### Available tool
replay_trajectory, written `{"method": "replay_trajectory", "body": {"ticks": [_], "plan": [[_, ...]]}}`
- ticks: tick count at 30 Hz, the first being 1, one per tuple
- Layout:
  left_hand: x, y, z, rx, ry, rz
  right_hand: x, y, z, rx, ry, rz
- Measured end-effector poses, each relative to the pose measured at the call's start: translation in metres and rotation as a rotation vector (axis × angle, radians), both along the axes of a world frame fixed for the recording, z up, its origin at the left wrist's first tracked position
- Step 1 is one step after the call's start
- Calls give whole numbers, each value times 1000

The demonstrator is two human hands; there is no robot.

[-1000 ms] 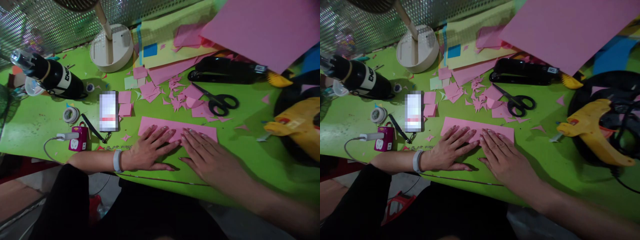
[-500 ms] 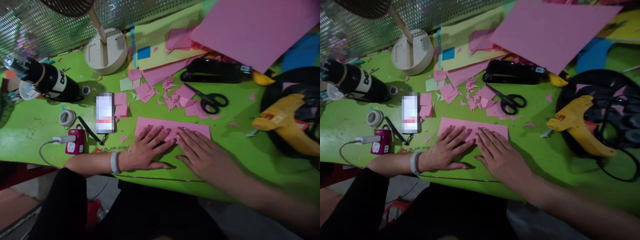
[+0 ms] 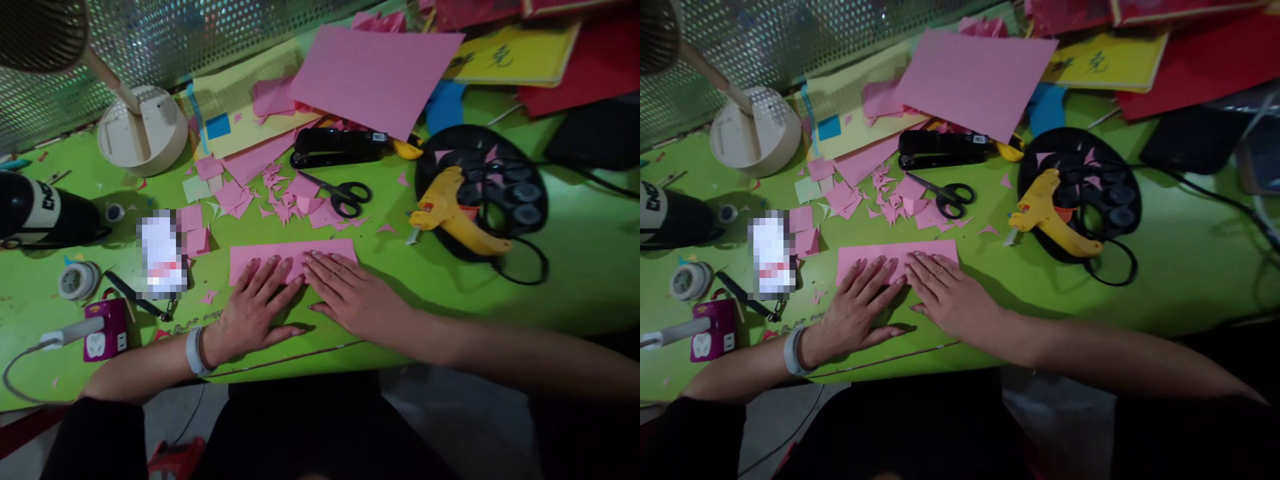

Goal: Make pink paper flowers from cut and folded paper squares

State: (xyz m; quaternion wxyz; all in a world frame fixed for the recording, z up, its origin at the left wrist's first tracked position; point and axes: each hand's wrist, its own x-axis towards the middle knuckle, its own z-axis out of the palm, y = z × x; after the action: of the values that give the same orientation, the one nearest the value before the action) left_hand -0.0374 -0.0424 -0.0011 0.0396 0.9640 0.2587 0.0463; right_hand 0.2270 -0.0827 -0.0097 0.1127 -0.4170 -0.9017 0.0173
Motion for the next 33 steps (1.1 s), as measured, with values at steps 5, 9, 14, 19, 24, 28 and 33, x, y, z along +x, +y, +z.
{"method": "replay_trajectory", "body": {"ticks": [5,9,14,19,24,28,33], "plan": [[0,2,2,5,4,2,-1,1,-1,-28,6,-12],[-1,3,2,13,-1,-8,-2,2,-2,4,-19,-17],[-1,3,2,15,10,-9,-3,2,-4,9,-28,-21],[0,1,-1,24,31,4,0,2,-4,1,-10,-10],[-1,4,-4,26,43,-20,1,2,-7,41,-65,26],[-8,12,3,-34,88,-68,13,2,-15,30,-41,49],[-31,14,16,-78,129,-49,42,-10,-26,40,7,-7]]}}
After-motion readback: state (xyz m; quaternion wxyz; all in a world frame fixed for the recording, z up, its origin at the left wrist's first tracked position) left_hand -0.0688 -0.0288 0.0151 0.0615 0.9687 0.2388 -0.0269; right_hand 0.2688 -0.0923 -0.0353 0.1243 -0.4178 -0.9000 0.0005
